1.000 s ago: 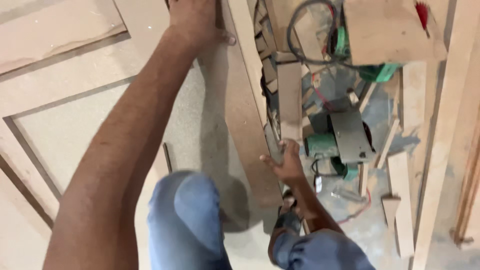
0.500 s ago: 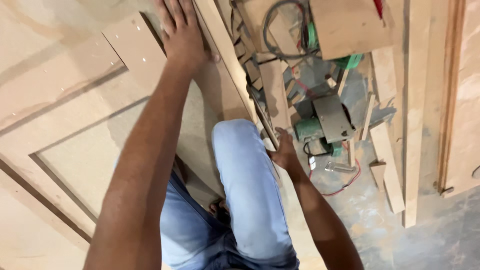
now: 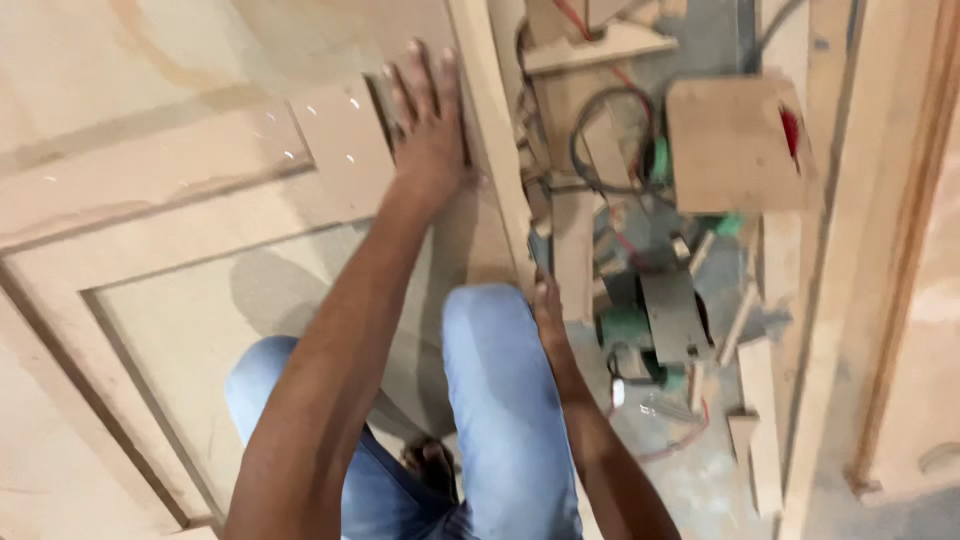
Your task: The person aligns wooden pieces on a workshop floor, measures them with a square, and hammers nails into the joints. The person then uses a circular saw to cut along the edge of a shaped wooden board.
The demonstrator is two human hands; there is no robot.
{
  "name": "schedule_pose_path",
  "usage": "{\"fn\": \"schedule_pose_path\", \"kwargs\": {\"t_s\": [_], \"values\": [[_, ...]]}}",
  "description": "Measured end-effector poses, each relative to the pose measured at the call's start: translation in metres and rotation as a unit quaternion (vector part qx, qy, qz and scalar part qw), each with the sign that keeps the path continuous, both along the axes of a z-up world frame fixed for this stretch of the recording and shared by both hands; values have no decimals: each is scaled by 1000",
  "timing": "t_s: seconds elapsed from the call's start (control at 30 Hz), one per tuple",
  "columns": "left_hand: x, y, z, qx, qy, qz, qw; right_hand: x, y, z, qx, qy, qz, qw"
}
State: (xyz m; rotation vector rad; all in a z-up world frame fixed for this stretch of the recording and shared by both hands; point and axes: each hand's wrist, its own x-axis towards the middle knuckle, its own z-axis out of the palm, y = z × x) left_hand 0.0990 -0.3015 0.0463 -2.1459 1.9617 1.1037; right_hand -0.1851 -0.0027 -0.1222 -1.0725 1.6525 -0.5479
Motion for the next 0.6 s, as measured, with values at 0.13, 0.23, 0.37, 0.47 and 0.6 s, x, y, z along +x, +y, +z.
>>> {"fn": "schedule_pose_path", "kwargs": {"t_s": [0.13,0.23,0.37,0.47,0.6], "values": [[-11,-23,-18,-42,-56,-26,997,4,-33,2,100,-155,-87,979],[-19,-21,-25,9,-72,-29,997,-4,-43,38,93,-130,30,987],[-27,-23,-25,32,-94,-42,994,-3,-66,63,107,-113,61,986],[-27,-26,-19,-17,-94,-10,995,-6,-80,61,123,-147,50,980],[-27,-14,-14,33,-76,-22,996,-18,-79,38,163,-147,71,973]]}}
